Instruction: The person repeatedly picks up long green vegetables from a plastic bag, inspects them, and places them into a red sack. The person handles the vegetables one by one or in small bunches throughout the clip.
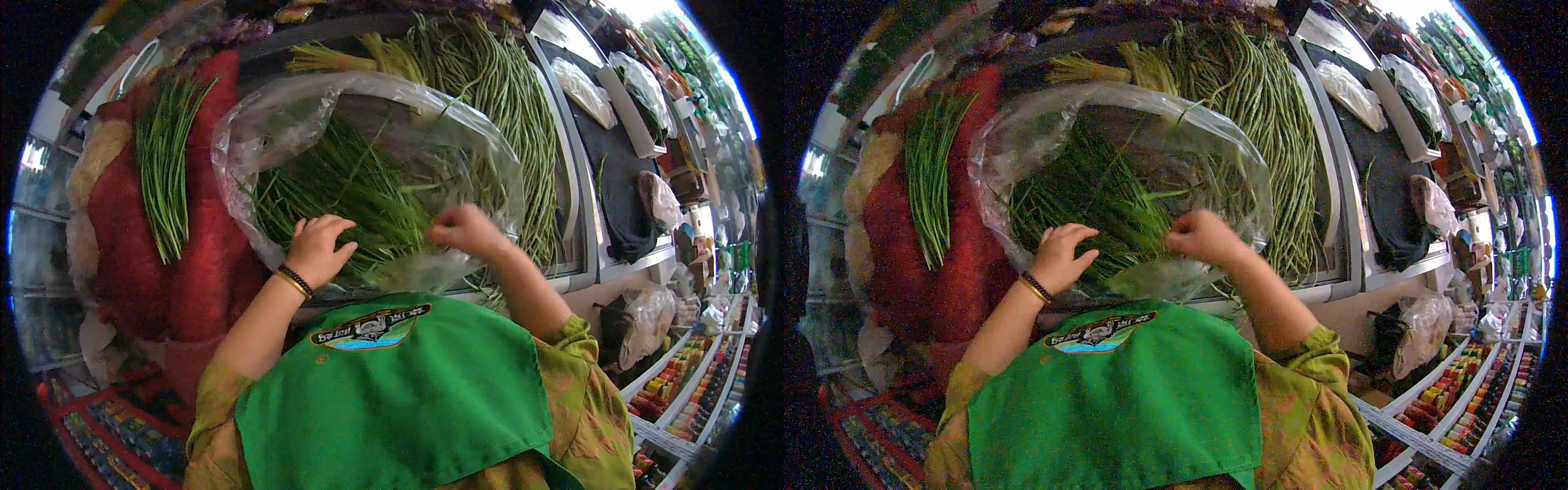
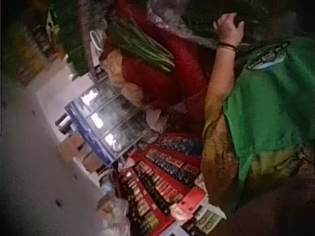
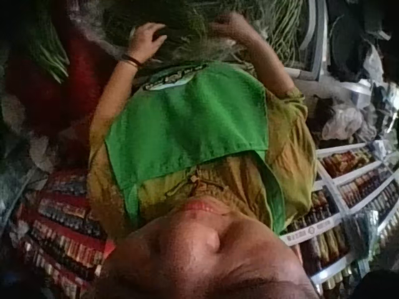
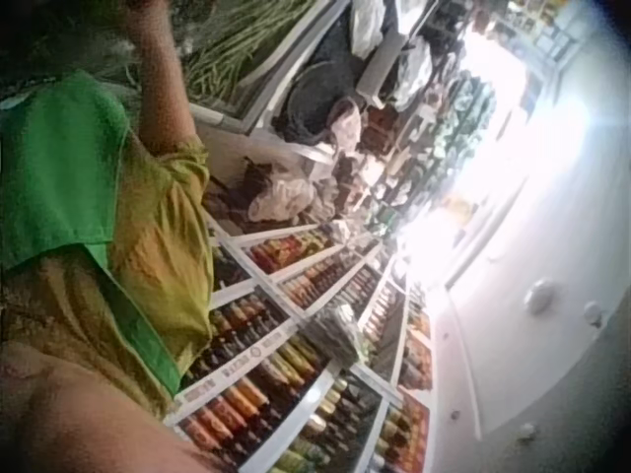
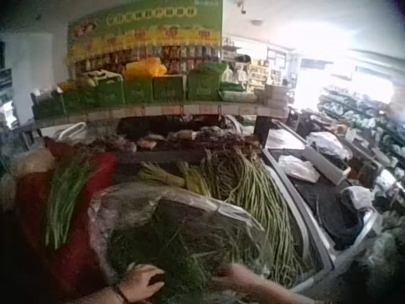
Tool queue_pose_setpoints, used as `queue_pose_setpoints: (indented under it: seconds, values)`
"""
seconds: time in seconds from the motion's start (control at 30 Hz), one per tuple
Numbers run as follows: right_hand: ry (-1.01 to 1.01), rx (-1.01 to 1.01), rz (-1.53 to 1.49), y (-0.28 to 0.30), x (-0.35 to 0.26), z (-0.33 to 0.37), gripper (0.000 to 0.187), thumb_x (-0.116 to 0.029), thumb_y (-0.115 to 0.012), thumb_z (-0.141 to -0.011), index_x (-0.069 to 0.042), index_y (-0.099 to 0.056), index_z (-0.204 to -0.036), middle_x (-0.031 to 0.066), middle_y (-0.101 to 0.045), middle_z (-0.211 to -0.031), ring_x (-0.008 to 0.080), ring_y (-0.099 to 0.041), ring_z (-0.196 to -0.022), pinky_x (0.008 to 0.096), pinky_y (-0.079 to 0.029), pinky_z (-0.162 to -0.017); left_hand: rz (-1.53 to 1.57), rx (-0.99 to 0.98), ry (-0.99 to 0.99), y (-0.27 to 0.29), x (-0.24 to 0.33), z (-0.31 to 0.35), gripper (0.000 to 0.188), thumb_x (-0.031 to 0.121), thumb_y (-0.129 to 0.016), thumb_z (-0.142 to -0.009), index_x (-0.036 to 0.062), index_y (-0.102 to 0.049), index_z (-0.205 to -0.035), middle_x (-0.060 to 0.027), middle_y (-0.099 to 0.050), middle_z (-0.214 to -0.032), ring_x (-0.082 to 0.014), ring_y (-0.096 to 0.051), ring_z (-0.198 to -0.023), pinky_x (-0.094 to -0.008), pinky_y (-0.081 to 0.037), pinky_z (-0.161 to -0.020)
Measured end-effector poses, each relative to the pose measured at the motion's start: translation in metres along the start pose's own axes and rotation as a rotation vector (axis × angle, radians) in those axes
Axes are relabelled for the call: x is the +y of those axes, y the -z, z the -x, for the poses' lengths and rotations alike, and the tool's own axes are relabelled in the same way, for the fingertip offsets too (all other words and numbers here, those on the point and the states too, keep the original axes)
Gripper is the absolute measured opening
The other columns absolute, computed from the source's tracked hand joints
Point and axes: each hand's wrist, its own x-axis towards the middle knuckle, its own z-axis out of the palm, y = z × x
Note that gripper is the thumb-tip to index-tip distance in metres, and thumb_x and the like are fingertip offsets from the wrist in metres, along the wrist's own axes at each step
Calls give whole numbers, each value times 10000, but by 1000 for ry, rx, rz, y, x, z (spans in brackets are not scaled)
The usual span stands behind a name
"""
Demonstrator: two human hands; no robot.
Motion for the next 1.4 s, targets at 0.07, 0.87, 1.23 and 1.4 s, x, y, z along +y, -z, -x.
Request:
queue_pose_setpoints:
  seconds: [0.07, 0.87, 1.23, 1.4]
  values:
    - [44, 97, -501, 21, -7, 13, 239, -251, -579, -703, -13, -594, -711, 31, -552, -614, 129, -492, -520, 274, -397, -496, 101, 63, -46, 8, -4, 9, 290, 211, -595, -704, 78, -546, -957, -76, -552, -917, -233, -510, -883, -355, -363, -813]
    - [290, 94, -292, -86, -71, 64, 187, -189, -567, -781, -7, -607, -802, 19, -545, -579, 58, -460, -525, 231, -386, -481, 1604, 2, 209, 31, 58, 42, 231, 148, -403, -865, 40, -455, -1062, -112, -536, -1005, -228, -539, -893, -323, -440, -764]
    - [309, 194, -434, -98, -60, 40, 197, -198, -604, -748, -10, -606, -808, 72, -568, -645, 122, -508, -538, 263, -410, -496, 1820, 68, 307, 31, 43, 47, 203, 141, -368, -875, 61, -446, -1045, -127, -519, -1033, -256, -540, -897, -362, -455, -756]
    - [744, 339, -191, -94, -67, 35, 120, -131, -619, -727, -37, -607, -800, 87, -563, -684, 146, -521, -595, 253, -419, -518, 1822, 240, 319, 21, 32, 47, 192, 153, -361, -879, 80, -458, -1028, -53, -530, -854, -186, -538, -763, -359, -459, -712]
